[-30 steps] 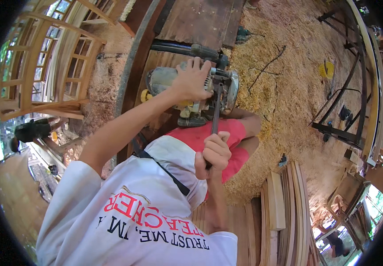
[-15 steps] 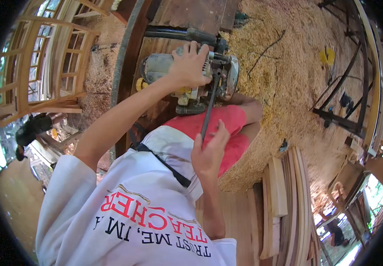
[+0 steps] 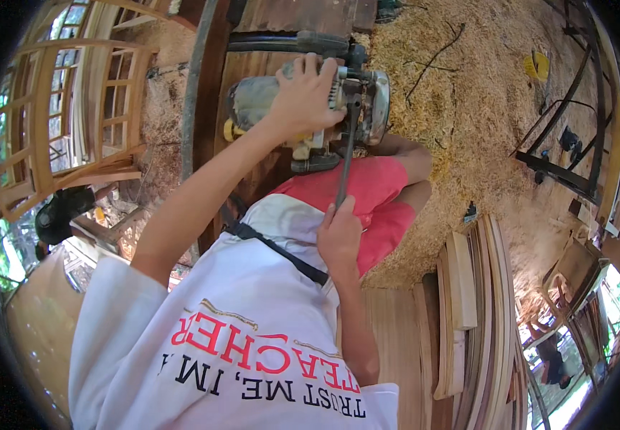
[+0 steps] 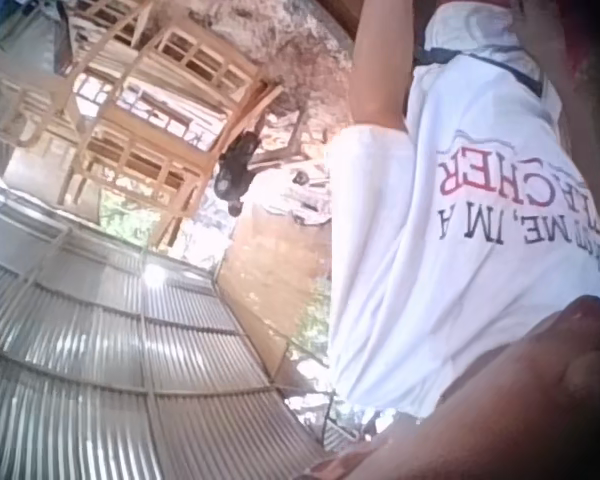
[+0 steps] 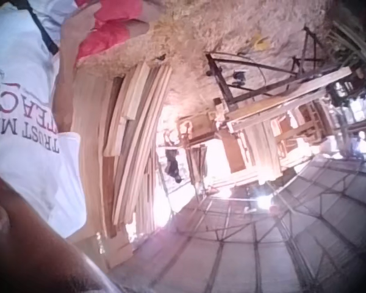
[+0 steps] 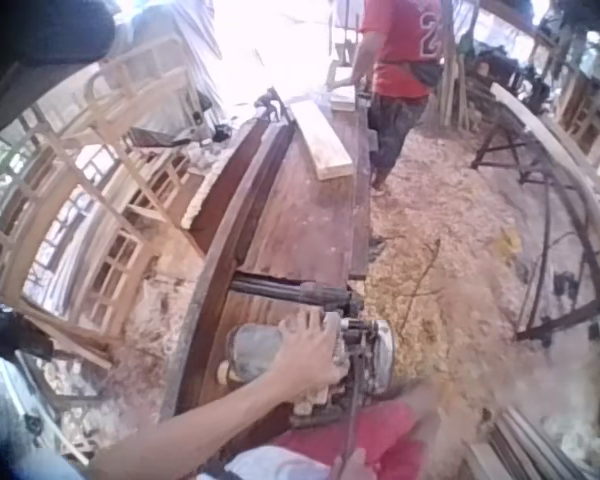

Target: The person uses a wood router to shape the edge of a large wooden board, then stops to use a wrench to adjust or tighten a component on the tool before placing a straight edge along the board.

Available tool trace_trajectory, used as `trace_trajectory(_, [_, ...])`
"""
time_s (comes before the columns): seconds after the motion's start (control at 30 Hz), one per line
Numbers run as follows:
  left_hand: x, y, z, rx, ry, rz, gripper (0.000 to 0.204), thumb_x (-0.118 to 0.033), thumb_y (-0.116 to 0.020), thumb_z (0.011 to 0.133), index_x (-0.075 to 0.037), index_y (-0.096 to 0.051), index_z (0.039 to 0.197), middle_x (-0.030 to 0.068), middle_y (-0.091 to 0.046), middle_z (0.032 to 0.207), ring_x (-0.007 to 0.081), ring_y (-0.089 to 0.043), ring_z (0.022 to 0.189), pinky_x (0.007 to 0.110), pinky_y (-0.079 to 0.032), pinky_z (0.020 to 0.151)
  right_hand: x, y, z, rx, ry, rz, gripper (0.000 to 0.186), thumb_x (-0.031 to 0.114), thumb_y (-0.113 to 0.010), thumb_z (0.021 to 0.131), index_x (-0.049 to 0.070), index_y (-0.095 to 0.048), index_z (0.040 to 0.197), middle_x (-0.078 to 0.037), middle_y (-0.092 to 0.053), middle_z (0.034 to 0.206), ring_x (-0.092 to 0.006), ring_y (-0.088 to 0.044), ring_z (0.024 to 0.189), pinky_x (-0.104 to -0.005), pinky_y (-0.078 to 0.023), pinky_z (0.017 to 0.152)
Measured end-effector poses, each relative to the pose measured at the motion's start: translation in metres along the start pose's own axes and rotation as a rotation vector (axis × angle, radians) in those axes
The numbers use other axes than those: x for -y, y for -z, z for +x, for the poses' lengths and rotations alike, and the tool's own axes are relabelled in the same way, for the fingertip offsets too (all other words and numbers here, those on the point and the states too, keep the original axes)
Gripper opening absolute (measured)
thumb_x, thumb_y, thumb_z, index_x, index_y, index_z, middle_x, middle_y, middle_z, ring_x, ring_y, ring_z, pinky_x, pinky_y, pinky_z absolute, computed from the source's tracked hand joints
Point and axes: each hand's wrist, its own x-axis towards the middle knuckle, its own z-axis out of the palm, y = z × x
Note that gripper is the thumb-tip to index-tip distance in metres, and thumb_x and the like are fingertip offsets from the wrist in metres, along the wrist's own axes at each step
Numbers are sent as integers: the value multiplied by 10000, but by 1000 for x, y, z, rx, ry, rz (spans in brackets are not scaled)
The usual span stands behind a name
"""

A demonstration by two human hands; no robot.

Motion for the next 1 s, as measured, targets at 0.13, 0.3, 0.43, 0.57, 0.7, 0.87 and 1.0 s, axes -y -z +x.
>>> trace_trajectory(0.13, [3,3,13,108,57,-4,851,-437,-786,663,-88,-430,1353,231,-465,1283,448,-444,1263,736,-361,921,29,31,3,12,14,-44,192,135,-524,989,-23,-495,1095,-326,-642,776,-534,-631,787,-612,-468,711])
trace_trajectory(0.3, [-5,3,23,160,48,11,877,-446,-791,660,-81,-421,1366,242,-444,1326,458,-430,1286,762,-367,928,33,37,-2,-5,-38,-53,194,133,-526,984,-23,-506,1098,-326,-648,799,-532,-633,803,-610,-457,731])
trace_trajectory(0.43, [0,14,20,233,77,-47,881,-445,-768,689,-48,-426,1398,275,-429,1389,481,-386,1344,784,-342,955,40,44,-7,-19,-11,-90,201,134,-527,982,-27,-527,1103,-317,-656,817,-530,-635,805,-607,-458,730])
trace_trajectory(0.57, [0,16,14,161,76,-168,891,-452,-742,682,-55,-474,1433,292,-437,1452,483,-373,1385,827,-269,985,62,80,-12,31,12,-326,289,194,-578,978,-27,-569,1165,-262,-665,962,-446,-639,917,-530,-475,786])
trace_trajectory(0.7, [9,29,1,299,104,-210,980,-392,-777,688,-92,-373,1529,274,-343,1559,465,-268,1470,803,-214,1065,33,110,-25,99,173,-174,370,132,-537,1001,-14,-520,1340,-167,-643,908,-214,-607,592,-377,-463,516])
trace_trajectory(0.87, [17,-8,3,297,81,-239,1087,-446,-791,672,-105,-297,1579,283,-200,1626,451,-181,1515,805,-125,1107,50,139,-33,57,200,-75,421,94,-553,991,-17,-449,1383,-146,-697,963,-188,-695,653,-260,-497,510])
trace_trajectory(1.0, [11,43,-3,281,79,-438,962,-462,-803,683,-84,-427,1483,262,-475,1474,434,-366,1432,797,-229,1054,19,174,-15,13,330,-165,325,134,-550,999,-19,-584,1283,-148,-652,891,-234,-616,674,-375,-480,611])
